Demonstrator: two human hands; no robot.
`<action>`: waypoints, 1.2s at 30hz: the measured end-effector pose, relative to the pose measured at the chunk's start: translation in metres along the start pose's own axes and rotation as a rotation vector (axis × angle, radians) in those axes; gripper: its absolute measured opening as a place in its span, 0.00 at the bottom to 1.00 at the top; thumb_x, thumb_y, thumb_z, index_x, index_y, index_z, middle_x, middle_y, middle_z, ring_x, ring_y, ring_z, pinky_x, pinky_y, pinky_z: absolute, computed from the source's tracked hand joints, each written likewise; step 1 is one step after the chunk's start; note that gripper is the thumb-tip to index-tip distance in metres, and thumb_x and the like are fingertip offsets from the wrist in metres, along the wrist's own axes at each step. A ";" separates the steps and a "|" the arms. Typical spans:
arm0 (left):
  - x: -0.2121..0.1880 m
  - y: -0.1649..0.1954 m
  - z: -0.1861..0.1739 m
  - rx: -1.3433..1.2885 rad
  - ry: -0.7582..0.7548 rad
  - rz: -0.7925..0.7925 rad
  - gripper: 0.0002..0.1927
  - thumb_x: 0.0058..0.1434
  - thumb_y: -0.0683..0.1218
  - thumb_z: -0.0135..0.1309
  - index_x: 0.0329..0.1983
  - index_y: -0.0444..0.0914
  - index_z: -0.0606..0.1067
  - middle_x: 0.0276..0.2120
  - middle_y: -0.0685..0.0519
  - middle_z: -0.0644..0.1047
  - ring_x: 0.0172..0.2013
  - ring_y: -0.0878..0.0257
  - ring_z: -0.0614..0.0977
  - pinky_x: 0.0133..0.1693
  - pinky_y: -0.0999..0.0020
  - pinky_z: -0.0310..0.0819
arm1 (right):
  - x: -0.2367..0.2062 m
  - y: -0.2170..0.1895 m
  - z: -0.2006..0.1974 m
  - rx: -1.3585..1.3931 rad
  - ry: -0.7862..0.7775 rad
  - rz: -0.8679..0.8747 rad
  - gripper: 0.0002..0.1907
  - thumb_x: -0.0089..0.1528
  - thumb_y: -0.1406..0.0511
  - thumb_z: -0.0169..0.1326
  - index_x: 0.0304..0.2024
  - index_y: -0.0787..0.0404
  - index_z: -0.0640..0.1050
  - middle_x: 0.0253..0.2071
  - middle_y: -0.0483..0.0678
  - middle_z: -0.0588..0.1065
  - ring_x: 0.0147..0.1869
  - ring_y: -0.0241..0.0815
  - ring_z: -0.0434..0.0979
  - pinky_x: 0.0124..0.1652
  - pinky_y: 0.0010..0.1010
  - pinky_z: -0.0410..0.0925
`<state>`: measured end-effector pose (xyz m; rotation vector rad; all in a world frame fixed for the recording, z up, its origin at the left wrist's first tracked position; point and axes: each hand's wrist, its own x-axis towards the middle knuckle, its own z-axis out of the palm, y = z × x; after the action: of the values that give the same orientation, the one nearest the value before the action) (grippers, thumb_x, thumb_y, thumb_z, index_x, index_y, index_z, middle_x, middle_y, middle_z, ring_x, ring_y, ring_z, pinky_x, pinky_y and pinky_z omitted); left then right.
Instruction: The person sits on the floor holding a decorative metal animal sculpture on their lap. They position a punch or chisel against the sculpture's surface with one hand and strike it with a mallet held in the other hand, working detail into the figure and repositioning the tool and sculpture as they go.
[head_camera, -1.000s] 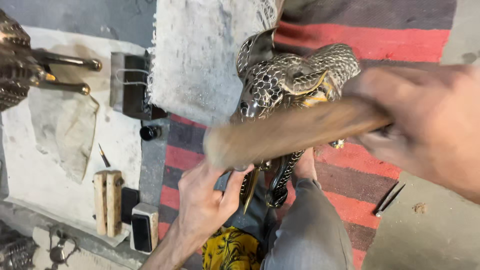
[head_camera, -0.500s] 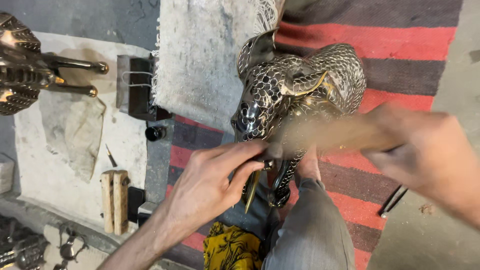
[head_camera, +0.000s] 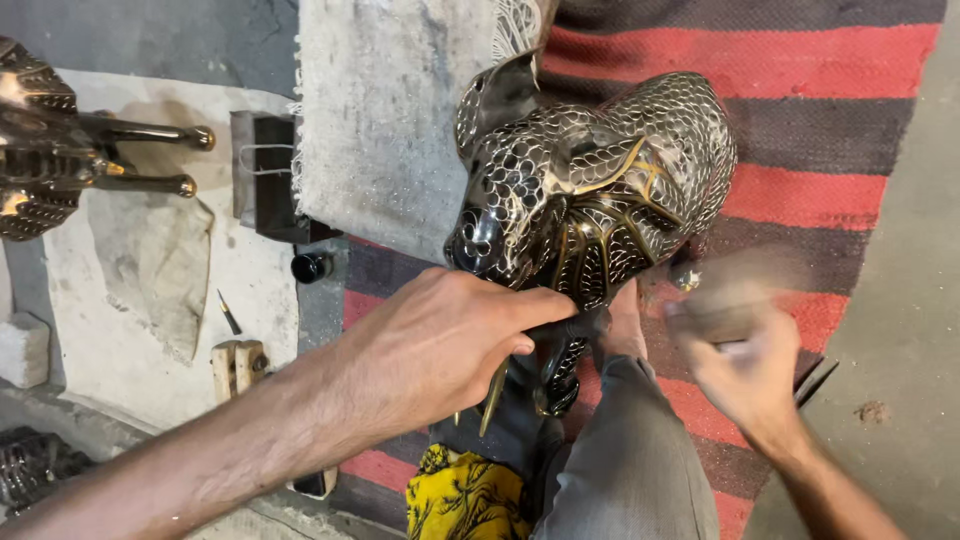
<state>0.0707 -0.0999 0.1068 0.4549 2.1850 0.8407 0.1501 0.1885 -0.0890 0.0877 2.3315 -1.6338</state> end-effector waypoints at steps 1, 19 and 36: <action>0.002 0.001 -0.001 0.027 -0.003 0.025 0.13 0.59 0.38 0.56 0.48 0.40 0.77 0.28 0.42 0.81 0.32 0.42 0.83 0.30 0.49 0.75 | -0.003 0.004 0.006 0.122 0.052 0.008 0.08 0.60 0.71 0.60 0.41 0.65 0.78 0.30 0.48 0.79 0.32 0.34 0.80 0.36 0.27 0.74; 0.033 0.013 -0.002 0.048 -0.295 -0.142 0.24 0.53 0.30 0.50 0.53 0.40 0.70 0.33 0.44 0.84 0.39 0.48 0.87 0.38 0.52 0.80 | 0.005 0.029 0.035 0.138 0.026 -0.093 0.08 0.57 0.72 0.65 0.32 0.62 0.76 0.27 0.43 0.73 0.28 0.33 0.72 0.32 0.27 0.67; 0.042 0.010 0.003 0.151 -0.374 -0.137 0.25 0.55 0.32 0.51 0.54 0.44 0.75 0.32 0.44 0.83 0.37 0.46 0.86 0.39 0.52 0.80 | 0.009 0.018 0.052 0.220 0.070 -0.109 0.09 0.60 0.73 0.65 0.36 0.64 0.76 0.30 0.48 0.76 0.30 0.34 0.75 0.32 0.27 0.68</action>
<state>0.0458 -0.0687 0.0906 0.4873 1.9117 0.4739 0.1564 0.1453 -0.1240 0.0655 2.2337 -1.9669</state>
